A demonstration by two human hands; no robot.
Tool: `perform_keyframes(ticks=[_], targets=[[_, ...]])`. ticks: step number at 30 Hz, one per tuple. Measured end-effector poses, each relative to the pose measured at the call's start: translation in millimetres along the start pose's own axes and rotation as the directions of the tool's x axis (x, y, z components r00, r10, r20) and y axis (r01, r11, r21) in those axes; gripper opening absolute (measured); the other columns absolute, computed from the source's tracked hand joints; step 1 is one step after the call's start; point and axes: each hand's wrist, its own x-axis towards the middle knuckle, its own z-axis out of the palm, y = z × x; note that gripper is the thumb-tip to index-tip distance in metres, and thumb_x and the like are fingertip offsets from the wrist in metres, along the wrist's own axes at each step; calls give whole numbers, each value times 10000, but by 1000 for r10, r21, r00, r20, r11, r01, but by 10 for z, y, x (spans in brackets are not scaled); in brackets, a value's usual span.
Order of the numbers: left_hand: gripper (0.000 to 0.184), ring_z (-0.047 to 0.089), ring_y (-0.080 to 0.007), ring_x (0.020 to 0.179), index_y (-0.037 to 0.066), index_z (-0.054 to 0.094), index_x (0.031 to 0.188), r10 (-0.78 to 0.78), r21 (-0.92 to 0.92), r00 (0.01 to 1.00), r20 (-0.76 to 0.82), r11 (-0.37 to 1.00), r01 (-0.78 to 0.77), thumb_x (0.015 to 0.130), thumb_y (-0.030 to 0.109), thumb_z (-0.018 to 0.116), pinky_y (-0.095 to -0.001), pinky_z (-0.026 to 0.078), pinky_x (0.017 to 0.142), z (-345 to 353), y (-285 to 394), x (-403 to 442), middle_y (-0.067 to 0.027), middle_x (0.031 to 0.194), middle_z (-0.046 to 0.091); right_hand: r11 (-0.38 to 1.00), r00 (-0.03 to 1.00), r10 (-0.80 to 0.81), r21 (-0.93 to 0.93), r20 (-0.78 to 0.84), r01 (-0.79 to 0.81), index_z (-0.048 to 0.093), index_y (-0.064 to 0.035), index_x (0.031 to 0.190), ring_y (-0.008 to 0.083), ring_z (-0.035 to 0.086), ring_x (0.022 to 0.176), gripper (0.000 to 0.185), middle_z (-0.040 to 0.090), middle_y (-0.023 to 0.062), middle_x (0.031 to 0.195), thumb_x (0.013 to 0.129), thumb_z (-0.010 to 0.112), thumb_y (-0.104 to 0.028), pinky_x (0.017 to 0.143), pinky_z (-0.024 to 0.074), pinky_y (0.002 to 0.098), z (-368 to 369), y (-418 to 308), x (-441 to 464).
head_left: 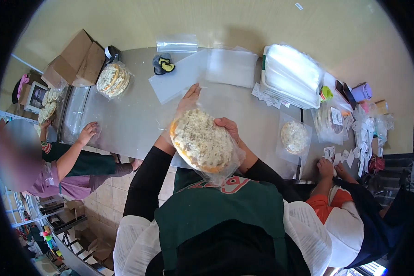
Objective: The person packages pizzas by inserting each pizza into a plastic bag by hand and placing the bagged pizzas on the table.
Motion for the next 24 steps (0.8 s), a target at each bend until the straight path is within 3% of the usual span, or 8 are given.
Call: perform_keyframes(ticks=[2, 4, 7, 10, 13, 16, 22, 24], targets=[[528, 417, -300, 1228, -3, 457, 1251, 175, 264, 971, 161, 941, -213, 740, 45, 582, -332, 350, 1005, -131, 98, -70, -200, 1325, 425, 1000, 1000, -2, 8, -1, 2, 510, 134, 1102, 339, 620, 942, 406, 588, 270, 1061, 852, 462, -183, 871, 492, 442, -90, -14, -28], [548, 430, -321, 1218, -17, 480, 1229, 286, 464, 890, 357, 772, -434, 702, 39, 619, -343, 361, 996, -183, 183, -134, -214, 1311, 438, 1000, 1000, -10, 19, 2, 10, 494, 135, 1125, 344, 614, 956, 425, 580, 273, 1077, 856, 456, -192, 881, 484, 448, -149, -47, -88], [538, 456, -247, 1191, 24, 541, 1190, 145, 516, 968, 204, 824, -232, 670, -61, 650, -330, 393, 964, -49, 433, -231, -134, 1312, 468, 999, 1000, -30, 20, 0, 30, 475, 134, 1151, 349, 607, 971, 449, 569, 276, 1097, 857, 454, -205, 896, 473, 450, -217, -125, -212], [591, 451, -244, 1196, 30, 527, 1209, 133, 476, 969, 210, 852, -220, 645, -62, 678, -327, 388, 971, -31, 510, -275, -124, 1318, 465, 998, 997, -65, -23, -44, 64, 466, 131, 1163, 348, 599, 988, 459, 561, 275, 1114, 854, 460, -209, 903, 469, 447, -342, -242, -330], [509, 481, -303, 1160, -7, 541, 1168, 250, 537, 940, 234, 773, -339, 669, -28, 635, -350, 402, 953, 83, 684, -366, -159, 1279, 491, 990, 984, -133, -69, -121, 125, 462, 127, 1168, 346, 594, 999, 465, 557, 268, 1126, 853, 467, -215, 904, 468, 447, -350, -336, -467], [501, 474, -325, 1159, -4, 546, 1158, 245, 523, 949, 199, 792, -314, 667, -58, 626, -359, 409, 941, 225, 741, -486, -167, 1280, 481, 974, 964, -210, -117, -164, 193, 461, 122, 1170, 342, 593, 1003, 466, 561, 258, 1124, 853, 478, -219, 903, 468, 448, -327, -396, -599], [562, 423, -397, 1188, -32, 524, 1160, 422, 666, 839, 343, 520, -534, 611, -131, 594, -404, 388, 965, 429, 633, -653, -220, 1285, 437, 937, 925, -328, -190, -194, 293, 435, 95, 1209, 349, 568, 1043, 463, 541, 244, 1166, 859, 491, -203, 938, 439, 459, -392, -496, -738], [557, 402, -406, 1207, -49, 514, 1160, 387, 657, 854, 348, 549, -516, 613, -141, 561, -419, 369, 984, 502, 645, -737, -235, 1294, 417, 906, 877, -411, -223, -249, 361, 433, 74, 1218, 329, 564, 1055, 457, 540, 224, 1178, 853, 507, -192, 931, 445, 451, -379, -476, -690]])
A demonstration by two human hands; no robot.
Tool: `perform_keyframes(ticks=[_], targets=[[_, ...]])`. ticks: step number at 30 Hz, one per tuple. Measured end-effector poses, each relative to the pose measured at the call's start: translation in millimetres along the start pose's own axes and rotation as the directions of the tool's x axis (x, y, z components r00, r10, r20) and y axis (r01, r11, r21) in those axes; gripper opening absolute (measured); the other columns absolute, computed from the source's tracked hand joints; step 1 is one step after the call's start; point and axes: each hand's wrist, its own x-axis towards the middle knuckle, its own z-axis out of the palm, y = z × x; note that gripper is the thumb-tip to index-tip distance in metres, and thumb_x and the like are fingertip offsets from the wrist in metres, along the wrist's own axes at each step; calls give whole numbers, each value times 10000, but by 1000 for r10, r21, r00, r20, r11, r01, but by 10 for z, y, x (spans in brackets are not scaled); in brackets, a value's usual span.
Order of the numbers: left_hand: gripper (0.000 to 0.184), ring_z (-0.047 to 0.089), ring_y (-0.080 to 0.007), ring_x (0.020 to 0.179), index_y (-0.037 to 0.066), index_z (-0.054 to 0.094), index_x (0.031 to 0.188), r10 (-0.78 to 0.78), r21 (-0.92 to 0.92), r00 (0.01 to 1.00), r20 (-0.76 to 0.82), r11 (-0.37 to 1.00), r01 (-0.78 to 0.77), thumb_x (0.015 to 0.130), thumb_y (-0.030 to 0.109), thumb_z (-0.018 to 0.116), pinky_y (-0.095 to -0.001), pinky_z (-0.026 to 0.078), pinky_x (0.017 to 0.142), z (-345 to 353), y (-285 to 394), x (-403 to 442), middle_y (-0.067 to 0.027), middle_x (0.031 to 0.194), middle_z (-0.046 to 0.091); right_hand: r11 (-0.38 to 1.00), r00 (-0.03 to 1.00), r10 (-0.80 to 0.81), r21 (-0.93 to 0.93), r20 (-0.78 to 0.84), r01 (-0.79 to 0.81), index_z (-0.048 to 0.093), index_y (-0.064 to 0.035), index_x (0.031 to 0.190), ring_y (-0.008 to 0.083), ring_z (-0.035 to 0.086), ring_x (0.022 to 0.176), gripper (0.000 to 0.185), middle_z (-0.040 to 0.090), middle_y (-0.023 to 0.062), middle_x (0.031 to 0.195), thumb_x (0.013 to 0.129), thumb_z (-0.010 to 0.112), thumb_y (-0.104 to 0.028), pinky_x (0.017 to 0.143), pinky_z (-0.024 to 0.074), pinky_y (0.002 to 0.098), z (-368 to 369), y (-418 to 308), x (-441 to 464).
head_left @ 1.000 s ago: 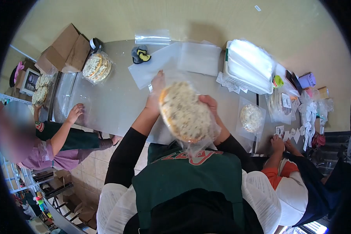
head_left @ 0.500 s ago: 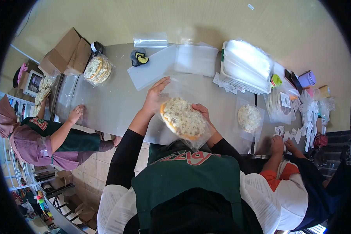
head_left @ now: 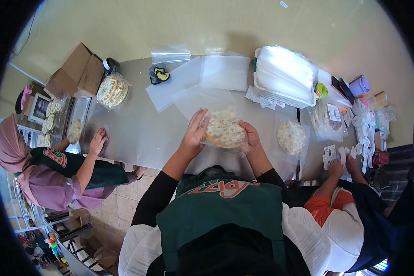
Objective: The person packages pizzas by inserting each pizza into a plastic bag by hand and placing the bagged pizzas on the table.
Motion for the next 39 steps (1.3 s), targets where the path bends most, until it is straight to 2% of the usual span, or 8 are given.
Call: perform_keyframes(ticks=[9, 18, 22, 24, 26, 28, 34, 39], targets=[[653, 291, -416, 1286, -79, 365, 1260, -74, -41, 996, 57, 996, 77, 623, -149, 491, -433, 307, 1039, 384, 274, -175, -255, 1374, 287, 915, 913, -392, 59, -109, 400, 421, -3, 1252, 299, 504, 1128, 408, 516, 150, 1229, 881, 502, -153, 980, 397, 434, -45, 339, 168], [618, 207, -455, 1305, -133, 265, 1295, -56, 35, 920, 388, 998, 46, 717, -81, 477, -468, 261, 1064, 770, 138, -491, -277, 1396, 213, 930, 864, -347, -15, -365, 367, 485, -56, 1167, 259, 558, 1012, 314, 568, 116, 1084, 854, 486, -71, 854, 479, 426, -543, 640, 279], [620, 233, -429, 1303, -132, 295, 1282, 37, -49, 910, 412, 999, -18, 679, -120, 443, -446, 272, 1065, 777, 179, -520, -261, 1387, 245, 913, 943, -237, 278, -234, 298, 494, -48, 1151, 259, 558, 1013, 324, 566, 122, 1091, 829, 512, -23, 830, 487, 408, -678, 617, 319], [628, 273, -417, 1290, -138, 340, 1252, 85, -79, 916, 393, 995, -58, 629, -174, 405, -434, 273, 1068, 734, 288, -414, -268, 1356, 297, 830, 840, -543, -163, -13, 534, 491, -51, 1153, 261, 559, 1014, 322, 566, 118, 1093, 834, 523, -31, 842, 480, 407, -1045, 682, 541], [619, 275, -412, 1291, -142, 342, 1248, 96, -54, 902, 421, 995, -81, 633, -170, 411, -430, 273, 1069, 716, 320, -369, -267, 1350, 307, 791, 801, -599, -152, 6, 593, 487, -55, 1159, 260, 558, 1018, 318, 564, 113, 1099, 844, 528, -45, 858, 474, 406, -1020, 647, 535], [611, 278, -405, 1291, -141, 346, 1246, 110, -41, 888, 446, 994, -103, 640, -158, 425, -424, 277, 1068, 685, 346, -301, -263, 1346, 317, 829, 876, -435, 287, -210, 480, 480, -60, 1168, 257, 556, 1027, 314, 560, 108, 1111, 858, 528, -63, 878, 468, 404, -615, 467, 372], [607, 289, -388, 1294, -107, 373, 1249, 309, -230, 805, 506, 948, -220, 659, -85, 519, -409, 309, 1050, 800, 618, 37, -240, 1352, 331, 704, 696, -647, 108, -312, 702, 473, -72, 1176, 243, 557, 1036, 315, 563, 96, 1100, 870, 542, -83, 845, 499, 379, -426, 4, -356], [555, 309, -386, 1286, -28, 453, 1217, 432, -321, 698, 571, 900, -294, 673, -60, 557, -402, 353, 1021, 962, 856, 273, -183, 1364, 354, 429, 324, -834, -156, -446, 890, 423, -82, 1228, 248, 559, 1031, 375, 526, 104, 1161, 872, 540, -72, 856, 504, 400, -760, -437, -801]])
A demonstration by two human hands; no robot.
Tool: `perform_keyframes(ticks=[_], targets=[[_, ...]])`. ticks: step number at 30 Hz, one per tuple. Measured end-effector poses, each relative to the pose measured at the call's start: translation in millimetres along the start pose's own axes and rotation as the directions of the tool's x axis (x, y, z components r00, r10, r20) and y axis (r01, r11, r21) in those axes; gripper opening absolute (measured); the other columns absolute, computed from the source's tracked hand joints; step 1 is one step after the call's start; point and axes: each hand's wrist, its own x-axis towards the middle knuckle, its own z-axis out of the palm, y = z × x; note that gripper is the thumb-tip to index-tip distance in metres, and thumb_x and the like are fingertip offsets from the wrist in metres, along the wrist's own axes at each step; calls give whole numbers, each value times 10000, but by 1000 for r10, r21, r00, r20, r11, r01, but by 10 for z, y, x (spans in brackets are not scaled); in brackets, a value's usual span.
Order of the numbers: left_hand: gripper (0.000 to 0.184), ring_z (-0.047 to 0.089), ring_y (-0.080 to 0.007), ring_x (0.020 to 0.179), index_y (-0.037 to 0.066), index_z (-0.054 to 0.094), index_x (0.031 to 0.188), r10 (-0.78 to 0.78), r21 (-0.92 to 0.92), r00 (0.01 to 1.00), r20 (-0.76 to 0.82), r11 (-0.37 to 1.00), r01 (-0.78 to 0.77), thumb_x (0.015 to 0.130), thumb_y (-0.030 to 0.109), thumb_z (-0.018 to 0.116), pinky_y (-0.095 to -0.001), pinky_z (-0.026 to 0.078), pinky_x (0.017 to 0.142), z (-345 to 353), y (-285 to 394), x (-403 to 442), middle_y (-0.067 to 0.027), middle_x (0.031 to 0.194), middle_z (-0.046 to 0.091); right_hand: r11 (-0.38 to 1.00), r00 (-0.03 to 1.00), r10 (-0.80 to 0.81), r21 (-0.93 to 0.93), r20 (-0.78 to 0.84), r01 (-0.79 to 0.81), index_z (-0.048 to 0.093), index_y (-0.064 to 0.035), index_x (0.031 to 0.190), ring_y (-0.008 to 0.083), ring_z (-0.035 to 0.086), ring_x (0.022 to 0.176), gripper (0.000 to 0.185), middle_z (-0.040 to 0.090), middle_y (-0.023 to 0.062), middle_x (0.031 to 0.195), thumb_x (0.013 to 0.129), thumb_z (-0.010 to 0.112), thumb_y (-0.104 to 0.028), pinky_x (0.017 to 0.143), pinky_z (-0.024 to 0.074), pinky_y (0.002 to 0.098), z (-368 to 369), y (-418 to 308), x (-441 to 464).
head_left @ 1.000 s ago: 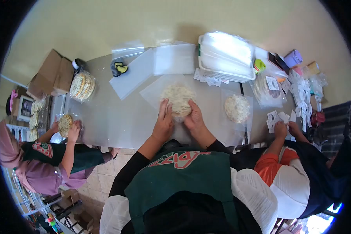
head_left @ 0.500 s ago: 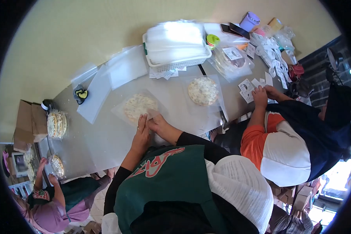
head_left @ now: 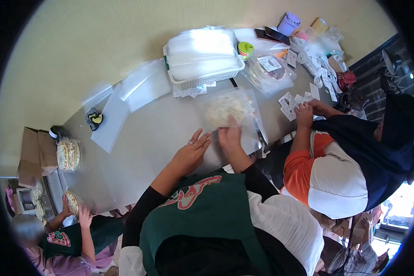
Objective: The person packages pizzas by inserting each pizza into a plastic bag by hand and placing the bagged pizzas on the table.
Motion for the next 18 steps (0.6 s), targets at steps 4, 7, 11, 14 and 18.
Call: perform_keyframes(ticks=[4, 7, 11, 14, 18], targets=[[448, 375, -394, 1236, 31, 525, 1155, -98, -85, 995, -21, 992, 96, 713, -43, 523, -406, 402, 973, -20, -70, -104, -168, 1310, 429, 996, 997, -51, 66, -50, 54, 459, -49, 1196, 286, 555, 1050, 305, 560, 142, 1133, 901, 476, -124, 882, 474, 467, -314, -294, 497], [424, 414, -373, 1213, 58, 544, 1140, -218, -113, 974, -67, 971, 209, 725, -26, 543, -408, 411, 961, -92, -228, -404, -167, 1263, 475, 997, 988, -25, -74, -150, 14, 467, -74, 1195, 266, 564, 1014, 315, 565, 115, 1135, 894, 500, -160, 818, 471, 430, -253, -439, 575], [398, 459, -350, 1177, 64, 555, 1132, -421, -138, 896, -142, 905, 403, 741, -6, 572, -405, 415, 951, -195, -344, -970, -163, 1200, 529, 950, 932, 2, -292, -361, -115, 498, -93, 1092, 190, 554, 824, 310, 560, 68, 1008, 808, 584, -183, 626, 421, 298, -61, -577, 441], [380, 493, -339, 1141, 61, 563, 1123, -567, -141, 799, -201, 824, 549, 749, 5, 590, -394, 421, 940, -265, -300, -1383, -160, 1173, 550, 872, 870, -85, -459, -486, -172, 520, -95, 1009, 143, 531, 713, 225, 552, 34, 862, 800, 550, -174, 521, 357, 258, 34, -594, 180], [369, 544, -324, 1079, 59, 573, 1119, -688, -154, 662, -296, 719, 678, 756, 0, 602, -377, 439, 911, -290, -211, -1892, -153, 1113, 593, 777, 911, -120, -608, -396, -162, 503, -73, 950, 121, 515, 654, 144, 512, 28, 762, 809, 490, -100, 477, 362, 247, -110, -349, -149]])
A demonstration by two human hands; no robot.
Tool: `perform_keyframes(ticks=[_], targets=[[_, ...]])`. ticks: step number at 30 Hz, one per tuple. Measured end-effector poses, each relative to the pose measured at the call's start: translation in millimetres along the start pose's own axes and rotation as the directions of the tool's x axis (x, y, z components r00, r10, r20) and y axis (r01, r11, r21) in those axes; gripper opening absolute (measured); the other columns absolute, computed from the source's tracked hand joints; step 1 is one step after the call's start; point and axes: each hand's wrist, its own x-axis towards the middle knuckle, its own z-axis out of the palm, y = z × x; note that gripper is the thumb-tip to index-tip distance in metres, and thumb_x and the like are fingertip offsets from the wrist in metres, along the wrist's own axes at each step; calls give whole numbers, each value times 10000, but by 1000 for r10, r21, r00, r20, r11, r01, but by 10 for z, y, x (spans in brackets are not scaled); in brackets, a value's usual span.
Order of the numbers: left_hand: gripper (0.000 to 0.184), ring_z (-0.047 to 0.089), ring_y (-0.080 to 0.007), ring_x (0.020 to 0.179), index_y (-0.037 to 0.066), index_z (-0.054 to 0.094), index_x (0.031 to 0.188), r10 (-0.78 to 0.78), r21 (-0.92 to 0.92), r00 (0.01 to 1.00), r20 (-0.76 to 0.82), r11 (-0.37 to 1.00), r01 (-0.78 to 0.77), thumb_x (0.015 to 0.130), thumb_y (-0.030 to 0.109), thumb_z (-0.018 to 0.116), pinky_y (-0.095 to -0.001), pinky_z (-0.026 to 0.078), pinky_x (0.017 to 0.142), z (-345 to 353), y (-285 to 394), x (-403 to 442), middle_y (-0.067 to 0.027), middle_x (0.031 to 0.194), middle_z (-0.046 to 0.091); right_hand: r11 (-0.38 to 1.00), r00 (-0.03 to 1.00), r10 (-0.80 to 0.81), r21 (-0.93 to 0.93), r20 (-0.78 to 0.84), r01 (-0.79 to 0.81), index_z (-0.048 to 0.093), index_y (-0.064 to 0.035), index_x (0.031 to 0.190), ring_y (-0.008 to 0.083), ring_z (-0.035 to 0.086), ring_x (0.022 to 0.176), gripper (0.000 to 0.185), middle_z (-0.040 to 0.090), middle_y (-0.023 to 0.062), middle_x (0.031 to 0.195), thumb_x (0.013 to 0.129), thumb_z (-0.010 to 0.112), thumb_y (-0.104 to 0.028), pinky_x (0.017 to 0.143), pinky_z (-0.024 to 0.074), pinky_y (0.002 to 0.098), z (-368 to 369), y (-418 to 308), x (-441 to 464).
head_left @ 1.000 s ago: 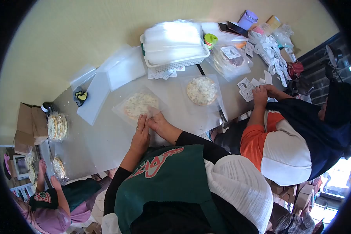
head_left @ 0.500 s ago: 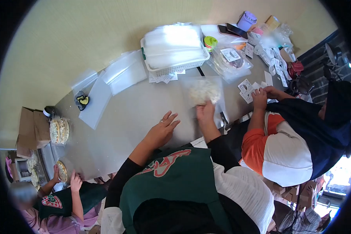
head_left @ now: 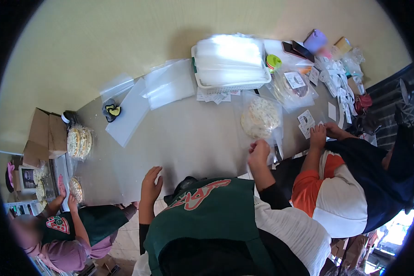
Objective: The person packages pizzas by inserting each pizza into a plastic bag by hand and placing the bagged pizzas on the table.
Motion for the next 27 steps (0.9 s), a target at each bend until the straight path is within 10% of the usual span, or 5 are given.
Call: perform_keyframes(ticks=[8, 13, 16, 25, 27], targets=[[333, 572, -337, 1010, 18, 573, 1094, -195, 40, 976, -93, 979, 200, 763, -7, 583, -382, 457, 862, -315, -58, -281, -184, 1087, 594, 930, 717, -332, 82, 613, 359, 459, -41, 1020, 116, 503, 680, 224, 517, 49, 803, 809, 453, 32, 583, 428, 250, 1192, 337, -589], [333, 578, -349, 989, 17, 574, 1092, -273, 21, 956, -109, 961, 277, 760, 0, 589, -388, 462, 851, -386, 23, -313, -187, 1074, 598, 665, 435, -590, 104, 681, 740, 447, -24, 1023, 132, 522, 705, 228, 523, 70, 830, 807, 461, 50, 623, 461, 265, 1848, 210, -618], [330, 577, -354, 986, 22, 577, 1089, -235, 72, 965, -114, 967, 244, 761, 12, 595, -389, 462, 853, -353, -57, -413, -186, 1063, 603, 650, 410, -479, 0, 776, 760, 474, -20, 1004, 183, 545, 709, 229, 531, 93, 830, 782, 489, 38, 640, 463, 297, 2019, 261, -598], [320, 575, -342, 991, 20, 584, 1084, -304, 58, 946, -109, 949, 311, 764, 29, 602, -381, 461, 859, -301, 35, -619, -180, 1071, 604, -6, -15, -90, 14, 996, 1000, 532, -1, 1031, 343, 522, 990, 302, 534, 162, 1049, 736, 527, -61, 804, 428, 476, 2775, 1075, -724], [320, 574, -343, 993, 17, 583, 1085, -365, 33, 926, -102, 929, 369, 766, 27, 600, -382, 460, 859, -272, 18, -739, -184, 1070, 603, -163, 9, -233, -48, 973, 985, 520, 1, 1107, 362, 458, 1102, 351, 498, 169, 1166, 769, 500, -95, 863, 388, 500, 2994, 1179, -651]])
